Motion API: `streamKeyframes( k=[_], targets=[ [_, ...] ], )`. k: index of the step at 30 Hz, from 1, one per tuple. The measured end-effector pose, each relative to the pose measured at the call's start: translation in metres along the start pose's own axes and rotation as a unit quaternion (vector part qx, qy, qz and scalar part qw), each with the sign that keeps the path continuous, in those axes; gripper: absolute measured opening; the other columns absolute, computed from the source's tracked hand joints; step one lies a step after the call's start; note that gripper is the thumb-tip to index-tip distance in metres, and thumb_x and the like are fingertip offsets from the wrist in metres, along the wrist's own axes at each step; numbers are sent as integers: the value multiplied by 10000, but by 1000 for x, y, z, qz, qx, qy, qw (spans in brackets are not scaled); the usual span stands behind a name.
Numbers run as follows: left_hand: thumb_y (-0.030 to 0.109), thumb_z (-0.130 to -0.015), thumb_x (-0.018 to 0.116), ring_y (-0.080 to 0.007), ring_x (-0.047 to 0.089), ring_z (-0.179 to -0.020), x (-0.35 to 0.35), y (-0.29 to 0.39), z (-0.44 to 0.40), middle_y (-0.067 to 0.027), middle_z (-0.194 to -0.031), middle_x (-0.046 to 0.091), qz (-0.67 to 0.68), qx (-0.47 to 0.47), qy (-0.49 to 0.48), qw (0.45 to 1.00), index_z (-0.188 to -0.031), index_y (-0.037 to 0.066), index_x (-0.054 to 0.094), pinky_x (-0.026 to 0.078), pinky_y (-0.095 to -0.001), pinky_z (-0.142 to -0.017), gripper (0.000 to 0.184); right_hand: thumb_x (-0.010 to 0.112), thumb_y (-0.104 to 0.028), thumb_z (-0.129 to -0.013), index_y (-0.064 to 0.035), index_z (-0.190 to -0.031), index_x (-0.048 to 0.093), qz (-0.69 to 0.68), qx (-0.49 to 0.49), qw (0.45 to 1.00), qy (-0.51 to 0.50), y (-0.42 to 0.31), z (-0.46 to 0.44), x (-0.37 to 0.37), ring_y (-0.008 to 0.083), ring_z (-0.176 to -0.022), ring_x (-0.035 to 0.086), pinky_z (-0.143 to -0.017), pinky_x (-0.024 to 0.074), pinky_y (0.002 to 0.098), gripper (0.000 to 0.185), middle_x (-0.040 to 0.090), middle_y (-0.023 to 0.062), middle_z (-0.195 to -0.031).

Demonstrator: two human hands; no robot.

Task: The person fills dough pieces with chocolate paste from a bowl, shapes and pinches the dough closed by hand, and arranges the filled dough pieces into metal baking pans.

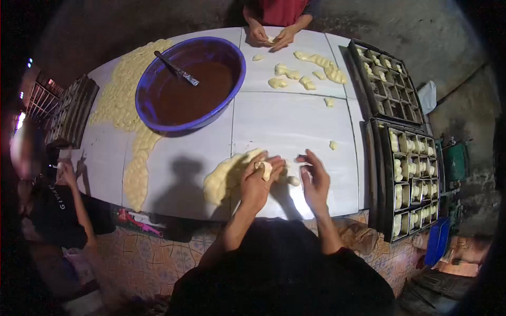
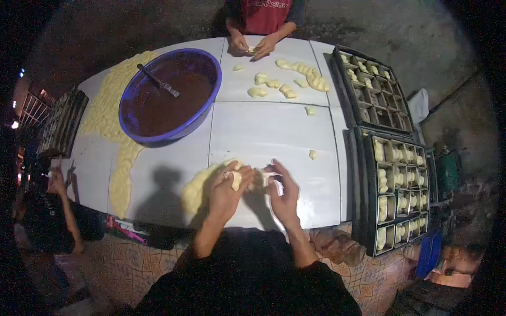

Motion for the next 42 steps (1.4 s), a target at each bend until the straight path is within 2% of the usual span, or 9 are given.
streamKeyframes(
  k=[4, 17, 21, 27, 30, 35, 37, 39, 42],
  targets=[
    [231, -924, 444, -404, 502, -1177, -9, 19, 11, -283, -1261, 490, 55, -26, -35, 997, -1285, -30, 432, 384, -489, -1036, 446, 624, -125, -832, 0, -1234, 555, 325, -8, 941, -93, 69, 12, -17, 377, -1093, 501, -938, 424, 450, 426, 534, 225, -1192],
    [261, -1006, 385, -348, 478, -1229, -41, 1, 17, -240, -1250, 518, -50, 37, 13, 998, -1305, -6, 408, 380, -447, -1060, 401, 634, -118, -835, 18, -1288, 488, 350, -19, 934, -73, 70, 27, 3, 394, -1136, 487, -917, 465, 453, 495, 439, 258, -1265],
    [433, -1012, 294, -292, 346, -1346, -5, -3, 20, -226, -1441, 368, -71, 55, -39, 995, -1395, -21, 323, 219, -393, -1141, 595, 617, -111, -863, -3, -1200, 582, 29, 66, 980, -184, 34, 23, 57, 262, -1053, 558, -830, 513, 341, 356, 483, 149, -1206],
    [41, -933, 535, -223, 457, -1249, -8, 22, 27, -181, -1357, 487, -339, 238, 40, 909, -1383, -31, 383, 366, -324, -1040, 481, 651, 7, -836, 7, -1132, 632, -39, 7, 998, -52, -3, -5, 57, 138, -847, 577, -567, 498, 229, 296, 538, 81, -971],
    [121, -904, 637, -72, 589, -837, -22, 16, 28, -43, -908, 676, -268, 184, 112, 939, -1018, -54, 669, 472, -231, -769, 211, 609, -83, -897, 17, -1086, 651, 69, -3, 985, -158, 3, -6, 64, 142, -854, 546, -620, 479, 250, 218, 515, 69, -974],
    [105, -886, 647, -86, 597, -861, -25, 25, 26, -41, -940, 662, -299, 148, 105, 937, -1030, -7, 657, 476, -238, -784, 183, 499, -394, -953, -42, -1140, 631, -68, -47, 969, -231, -4, -23, 82, 263, -1166, 416, -999, 378, 413, 420, 440, 134, -1164],
    [108, -885, 609, -158, 607, -920, -28, 10, 16, -55, -1043, 630, 187, -39, 9, 982, -1131, 5, 582, 497, -262, -811, 268, 578, -434, -887, -57, -1145, 629, -86, -52, 954, -282, 13, -20, 92, 285, -1332, 273, -1093, 262, 451, 460, 397, 120, -1349],
    [373, -903, 613, -159, 565, -965, -25, 10, 12, -55, -1103, 588, 153, -58, 57, 985, -1293, -8, 484, 463, -286, -869, 560, 598, -517, -860, -46, -1275, 545, -82, -54, 958, -269, 26, -31, 92, 289, -1291, 366, -1062, 294, 448, 630, 408, 140, -1353],
    [797, -731, 509, -257, 537, -1070, 14, 45, -11, -174, -1152, 562, 226, -59, -233, 944, -1403, -73, 311, 421, -374, -961, 1117, 672, -673, -717, -88, -1479, 221, -177, 128, 929, -300, 40, -47, 87, 241, -1300, 335, -997, 374, 462, 1061, 292, 104, -1448]
  ],
)
Point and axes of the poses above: each hand's wrist, its own z-axis away from the middle knuckle, its own x-axis out of the palm, y = z × x, the point moved 4 cm from there along -z, towards the middle knuckle
